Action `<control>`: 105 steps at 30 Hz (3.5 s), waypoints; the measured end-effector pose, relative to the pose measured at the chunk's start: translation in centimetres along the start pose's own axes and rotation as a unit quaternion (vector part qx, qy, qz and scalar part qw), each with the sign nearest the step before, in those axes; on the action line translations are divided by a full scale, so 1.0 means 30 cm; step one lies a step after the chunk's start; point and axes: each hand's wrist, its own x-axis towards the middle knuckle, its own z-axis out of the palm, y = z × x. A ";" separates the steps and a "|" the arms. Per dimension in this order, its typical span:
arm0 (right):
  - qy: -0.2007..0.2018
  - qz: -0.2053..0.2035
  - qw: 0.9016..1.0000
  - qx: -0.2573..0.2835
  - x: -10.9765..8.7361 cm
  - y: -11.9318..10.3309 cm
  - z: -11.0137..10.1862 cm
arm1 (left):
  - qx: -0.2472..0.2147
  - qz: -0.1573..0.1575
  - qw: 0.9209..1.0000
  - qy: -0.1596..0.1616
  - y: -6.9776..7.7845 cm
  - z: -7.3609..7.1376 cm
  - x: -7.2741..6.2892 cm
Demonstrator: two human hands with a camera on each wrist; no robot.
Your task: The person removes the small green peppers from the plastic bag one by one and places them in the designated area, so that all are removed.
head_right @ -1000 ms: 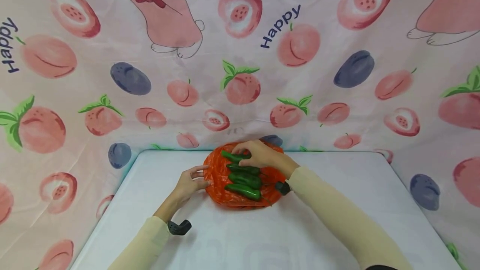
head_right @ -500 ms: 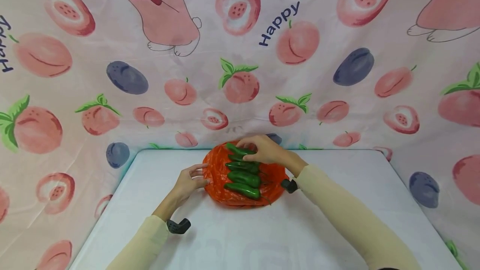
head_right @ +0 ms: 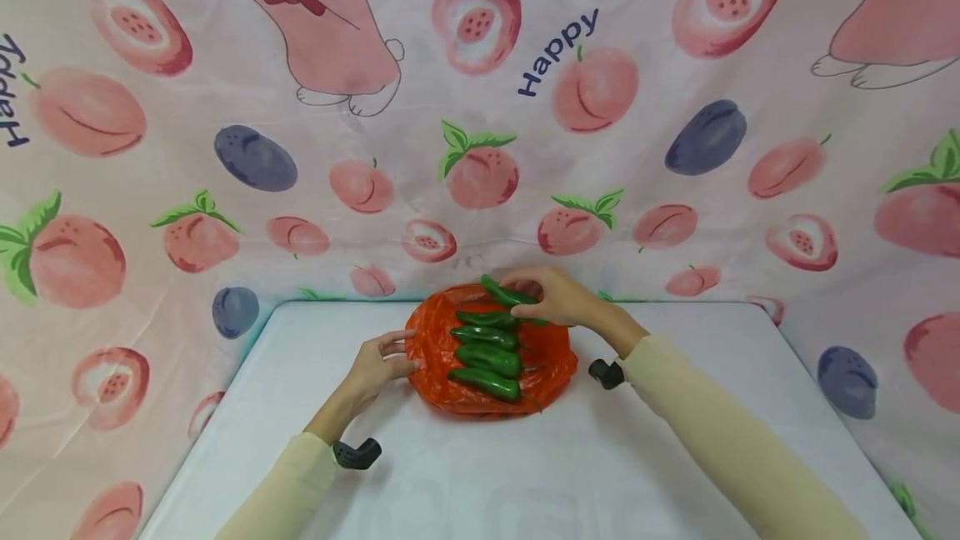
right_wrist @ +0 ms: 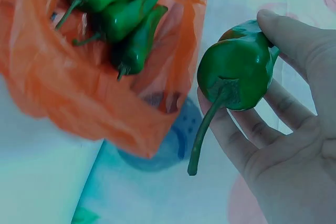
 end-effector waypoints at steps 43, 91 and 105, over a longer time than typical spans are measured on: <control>0.091 0.134 0.987 -0.020 -0.301 0.200 -0.136 | 0.017 0.005 1.000 0.008 -0.004 0.001 0.005; 0.068 0.233 0.967 0.079 -0.320 0.432 0.056 | 0.020 -0.014 1.000 0.018 0.006 0.012 -0.002; 0.041 0.235 0.966 0.096 -0.319 0.436 0.057 | 0.023 -0.009 0.999 0.021 0.007 0.012 -0.008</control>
